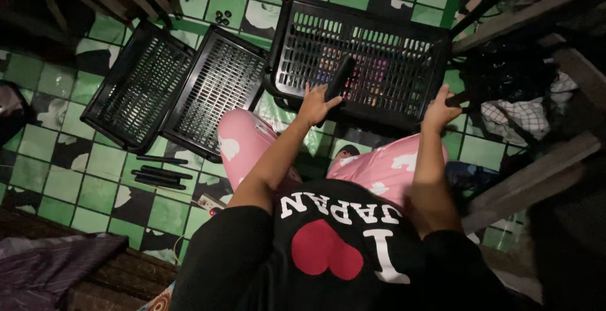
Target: The person sits on the floor and assembles a black plastic rack by inserting cylindrical support legs into the corners of the rack panels. They handle multiple rack components and support legs, fitting them together to form the structure.
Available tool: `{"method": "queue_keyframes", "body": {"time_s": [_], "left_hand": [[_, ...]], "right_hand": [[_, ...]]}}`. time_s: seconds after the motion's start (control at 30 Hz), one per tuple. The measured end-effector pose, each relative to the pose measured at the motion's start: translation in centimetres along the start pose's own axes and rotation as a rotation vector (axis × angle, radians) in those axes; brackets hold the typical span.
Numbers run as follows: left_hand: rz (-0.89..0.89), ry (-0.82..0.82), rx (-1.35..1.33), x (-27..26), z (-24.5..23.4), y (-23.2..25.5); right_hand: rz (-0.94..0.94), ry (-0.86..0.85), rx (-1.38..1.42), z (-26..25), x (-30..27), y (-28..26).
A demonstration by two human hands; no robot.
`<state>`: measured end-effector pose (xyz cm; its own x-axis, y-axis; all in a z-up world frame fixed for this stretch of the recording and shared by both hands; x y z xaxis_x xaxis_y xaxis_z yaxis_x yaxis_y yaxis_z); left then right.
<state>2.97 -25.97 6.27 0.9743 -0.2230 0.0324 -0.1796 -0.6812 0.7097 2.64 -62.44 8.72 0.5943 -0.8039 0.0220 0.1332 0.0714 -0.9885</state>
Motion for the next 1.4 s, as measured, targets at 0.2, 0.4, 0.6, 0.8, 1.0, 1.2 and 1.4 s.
{"method": "queue_keyframes", "body": {"time_s": [0.2,0.4,0.6,0.8,1.0,1.2,1.4], "left_hand": [[-0.055,-0.051,-0.006,0.5,0.6,-0.6],[-0.056,-0.025,-0.007,1.4,1.0,-0.9],[-0.182,0.02,-0.663,1.0,-1.3,3.3],[-0.302,-0.115,-1.437,0.5,-1.6,5.5],[-0.182,0.003,-1.168,0.7,-2.5,4.0],[-0.157,0.0,-0.941,2.4,-1.6,2.3],[-0.264,0.008,-0.834,3.4,1.3,-0.7]], "right_hand": [[-0.027,0.033,0.058,0.6,1.0,-0.7],[0.016,-0.216,0.106,-0.2,2.2,-1.8],[0.186,-0.682,0.002,3.5,-3.6,0.0],[-0.25,-0.891,-0.314,8.9,-13.7,2.1],[-0.472,-0.987,-0.455,9.5,-15.5,3.0],[-0.419,-0.676,-0.264,10.0,-5.2,1.6],[-0.383,-0.227,-0.201,10.8,10.3,-0.3]]}}
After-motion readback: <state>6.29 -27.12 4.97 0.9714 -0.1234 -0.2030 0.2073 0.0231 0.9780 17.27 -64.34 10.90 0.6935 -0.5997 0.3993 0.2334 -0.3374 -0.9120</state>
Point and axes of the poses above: each hand's wrist, its own x-axis towards the middle knuckle, its own z-axis out of the palm, y = z × x, the point moved 1 cm from there along x, towards the middle knuckle, and after that the axes turned 1 degree about x, right-handed, at the moved point
